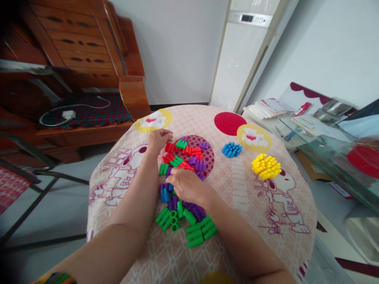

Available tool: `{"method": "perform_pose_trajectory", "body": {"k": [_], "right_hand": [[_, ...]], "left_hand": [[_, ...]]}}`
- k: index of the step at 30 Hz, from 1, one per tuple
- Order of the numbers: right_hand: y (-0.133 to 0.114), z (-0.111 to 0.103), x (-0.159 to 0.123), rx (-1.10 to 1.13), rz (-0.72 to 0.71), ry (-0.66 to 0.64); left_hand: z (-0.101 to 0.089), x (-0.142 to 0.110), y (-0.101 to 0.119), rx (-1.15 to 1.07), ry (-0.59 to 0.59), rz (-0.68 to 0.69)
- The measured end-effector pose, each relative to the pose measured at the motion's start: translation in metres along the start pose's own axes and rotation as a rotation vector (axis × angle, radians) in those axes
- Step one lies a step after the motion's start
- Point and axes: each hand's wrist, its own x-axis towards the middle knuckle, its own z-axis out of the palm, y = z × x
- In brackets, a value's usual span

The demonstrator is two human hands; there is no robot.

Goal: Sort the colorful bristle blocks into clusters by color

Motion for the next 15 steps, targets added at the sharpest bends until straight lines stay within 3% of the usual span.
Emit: {"method": "perform_pose_trajectory", "body": {"k": [7,11,15], "right_hand": [[0.015,-0.003,0.000,0.005,0.043,-0.019],[0.010,0.010,0.003,-0.103,0.033,-0.052],[0.008,0.011,0.005,-0.042,0.078,0.024]], "left_hand": [[0.000,-0.004,0.004,-0.011,0.000,-0.002],[0.000,-0.004,0.006,0.004,-0.001,-0.004],[0.000,-0.002,0.003,0.041,0.001,0.016]]}}
